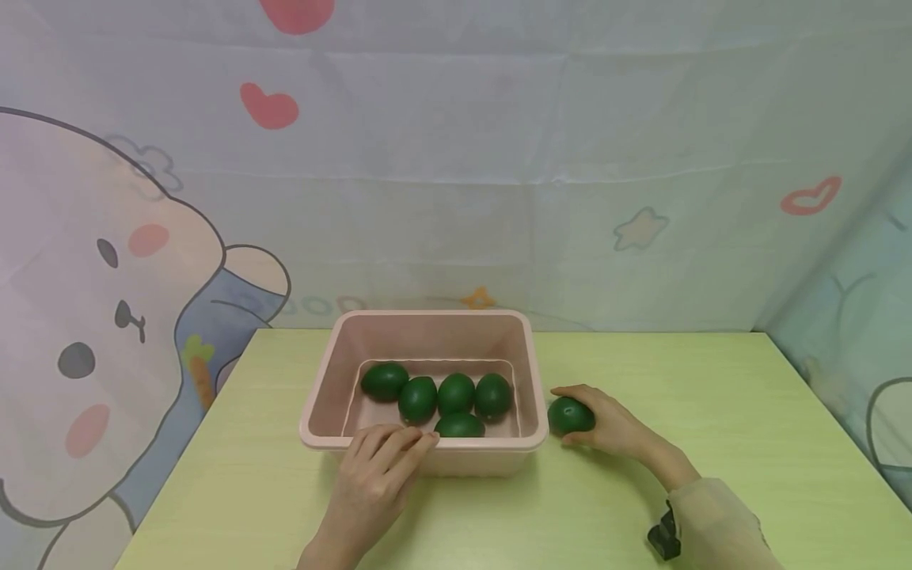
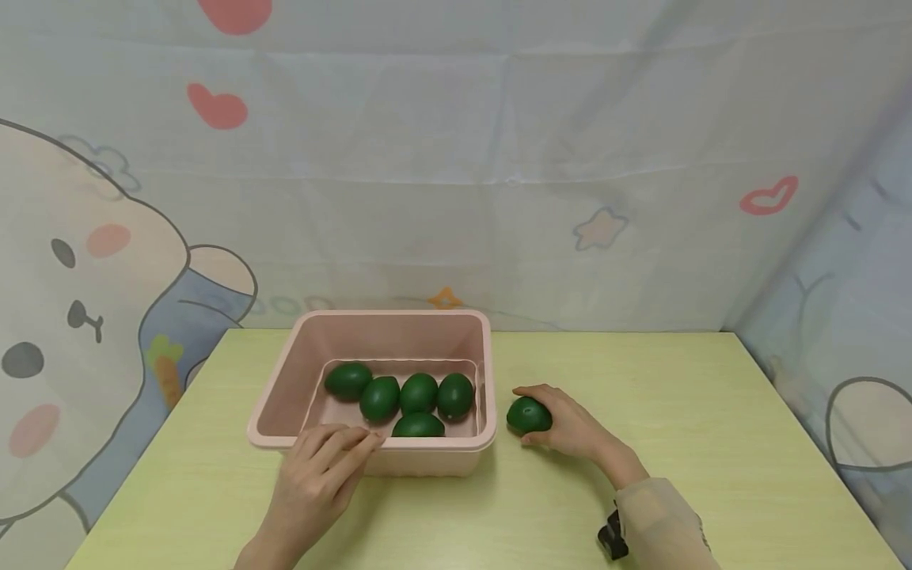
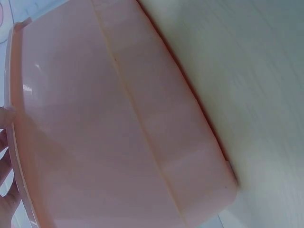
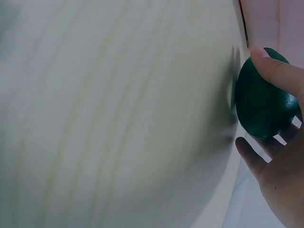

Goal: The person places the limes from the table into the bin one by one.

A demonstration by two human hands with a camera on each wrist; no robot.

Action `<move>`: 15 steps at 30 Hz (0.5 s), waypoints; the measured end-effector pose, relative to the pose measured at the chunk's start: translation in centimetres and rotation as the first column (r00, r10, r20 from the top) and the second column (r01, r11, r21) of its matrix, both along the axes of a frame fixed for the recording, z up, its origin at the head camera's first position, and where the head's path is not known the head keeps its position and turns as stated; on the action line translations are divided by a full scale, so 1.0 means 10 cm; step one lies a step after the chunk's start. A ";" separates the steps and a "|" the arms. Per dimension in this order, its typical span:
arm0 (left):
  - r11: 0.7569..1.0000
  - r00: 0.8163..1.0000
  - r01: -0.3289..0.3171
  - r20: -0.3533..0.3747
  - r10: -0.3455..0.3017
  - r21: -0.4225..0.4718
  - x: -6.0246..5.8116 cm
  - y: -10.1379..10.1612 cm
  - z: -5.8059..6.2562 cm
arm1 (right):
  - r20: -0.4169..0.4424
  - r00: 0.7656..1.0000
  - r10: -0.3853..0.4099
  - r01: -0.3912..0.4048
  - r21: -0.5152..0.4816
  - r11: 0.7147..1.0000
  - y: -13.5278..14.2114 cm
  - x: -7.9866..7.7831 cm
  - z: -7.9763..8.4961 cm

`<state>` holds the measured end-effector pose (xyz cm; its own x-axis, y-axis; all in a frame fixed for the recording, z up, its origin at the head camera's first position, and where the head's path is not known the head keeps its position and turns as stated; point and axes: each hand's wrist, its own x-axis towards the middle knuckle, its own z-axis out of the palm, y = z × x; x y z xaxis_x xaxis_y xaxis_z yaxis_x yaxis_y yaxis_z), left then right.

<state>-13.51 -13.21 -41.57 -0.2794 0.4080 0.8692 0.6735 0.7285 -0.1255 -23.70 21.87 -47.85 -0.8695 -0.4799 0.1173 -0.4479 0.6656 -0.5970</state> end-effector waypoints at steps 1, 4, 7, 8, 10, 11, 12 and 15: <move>1.000 1.000 0.001 0.001 -0.001 0.001 0.00 0.00 0.00 | 0.005 1.000 0.000 0.000 -0.005 1.000 0.00 0.00 0.00; 1.000 1.000 0.005 0.002 -0.005 0.004 0.00 0.00 0.00 | 0.008 1.000 -0.001 0.001 -0.018 1.000 0.00 0.00 -0.02; 1.000 1.000 0.007 0.005 -0.007 0.005 0.01 -0.01 0.00 | -0.007 1.000 -0.003 0.003 -0.020 1.000 0.00 0.01 -0.02; 1.000 1.000 0.006 0.007 -0.006 0.005 0.01 -0.01 0.00 | -0.013 1.000 -0.005 0.004 -0.022 1.000 0.00 0.01 -0.02; 1.000 1.000 0.004 0.011 -0.004 0.004 0.01 -0.01 -0.01 | -0.022 1.000 -0.009 0.008 -0.022 1.000 0.00 0.01 -0.01; 1.000 1.000 0.004 0.012 -0.004 0.004 0.01 -0.01 -0.01 | -0.028 1.000 -0.007 0.007 -0.019 1.000 0.00 0.01 0.00; 1.000 1.000 0.003 0.014 -0.003 0.004 0.01 -0.01 -0.01 | -0.031 1.000 -0.008 0.007 -0.018 1.000 0.00 0.02 0.00; 1.000 1.000 0.003 0.021 -0.003 0.004 0.01 -0.01 -0.02 | -0.038 0.999 -0.010 0.010 -0.010 1.000 0.00 0.02 0.01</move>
<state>-13.39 -13.31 -41.80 -0.2967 0.4053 0.8647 0.6781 0.7270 -0.1080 -23.50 21.86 -47.71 -0.8691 -0.4698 0.1547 -0.4636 0.6647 -0.5860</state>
